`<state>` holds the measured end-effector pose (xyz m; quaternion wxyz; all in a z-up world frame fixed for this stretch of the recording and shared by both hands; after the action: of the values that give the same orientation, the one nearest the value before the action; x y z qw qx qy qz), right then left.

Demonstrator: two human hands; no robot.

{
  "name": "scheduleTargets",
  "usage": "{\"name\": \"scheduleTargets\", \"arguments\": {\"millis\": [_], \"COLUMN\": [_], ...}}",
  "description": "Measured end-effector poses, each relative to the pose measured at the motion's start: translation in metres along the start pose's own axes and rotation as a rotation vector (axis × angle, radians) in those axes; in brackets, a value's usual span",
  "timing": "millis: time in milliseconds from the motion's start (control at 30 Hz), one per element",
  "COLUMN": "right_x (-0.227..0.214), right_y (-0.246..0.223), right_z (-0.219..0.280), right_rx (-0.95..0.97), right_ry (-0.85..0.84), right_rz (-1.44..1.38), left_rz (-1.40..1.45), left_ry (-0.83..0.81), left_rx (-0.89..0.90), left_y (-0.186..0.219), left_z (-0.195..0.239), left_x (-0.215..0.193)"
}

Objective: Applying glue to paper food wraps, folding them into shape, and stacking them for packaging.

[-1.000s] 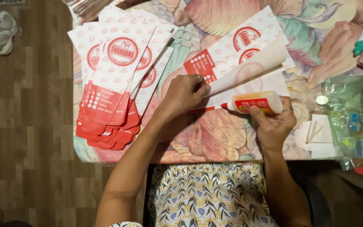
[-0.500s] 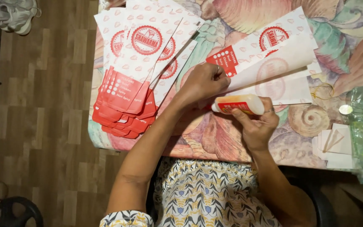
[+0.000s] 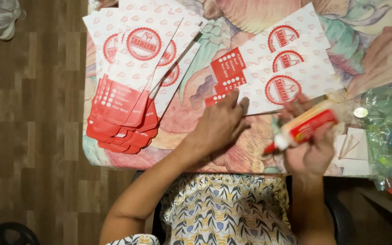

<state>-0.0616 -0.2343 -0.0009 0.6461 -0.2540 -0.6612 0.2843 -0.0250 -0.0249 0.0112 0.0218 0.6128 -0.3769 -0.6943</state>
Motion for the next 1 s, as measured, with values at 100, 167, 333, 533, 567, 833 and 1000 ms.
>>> {"name": "scheduleTargets", "arguments": {"millis": [100,167,333,533,567,833,1000], "right_x": [0.011,0.003,-0.041,-0.071,-0.055,-0.060,-0.090], "right_y": [0.024,0.038,0.008,-0.026,-0.021,-0.024,-0.023], "right_z": [0.010,0.017,0.019,0.019,0.017,0.005,0.003], "right_rx": [-0.001,0.066,0.002,-0.280,-0.226,-0.076,-0.230], "right_ry": [-0.139,-0.004,0.103,0.664,0.428,0.582,0.607], "right_rz": [-0.070,0.026,0.052,0.142,0.099,0.132,0.145], "left_rz": [-0.627,-0.674,-0.477,-0.150,-0.222,-0.314,-0.152], "left_ry": [0.019,0.011,-0.023,0.285,0.275,0.171,-0.035], "left_rx": [0.141,0.151,0.117,0.157,0.054,-0.170,-0.239], "left_y": [0.010,0.009,0.005,-0.008,-0.012,-0.028,-0.034], "left_z": [0.018,0.020,0.017,-0.020,-0.028,-0.051,-0.064], "left_x": [0.031,0.033,0.028,0.018,0.020,0.044,0.052]}}
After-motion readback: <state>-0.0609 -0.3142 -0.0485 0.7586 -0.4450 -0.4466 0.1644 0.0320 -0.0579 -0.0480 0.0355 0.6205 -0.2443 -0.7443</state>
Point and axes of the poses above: each hand's wrist, its own z-axis away from the middle knuckle, its own x-axis out of the palm, y = z × x, the point moved 2 cm from there along -z, towards the middle knuckle
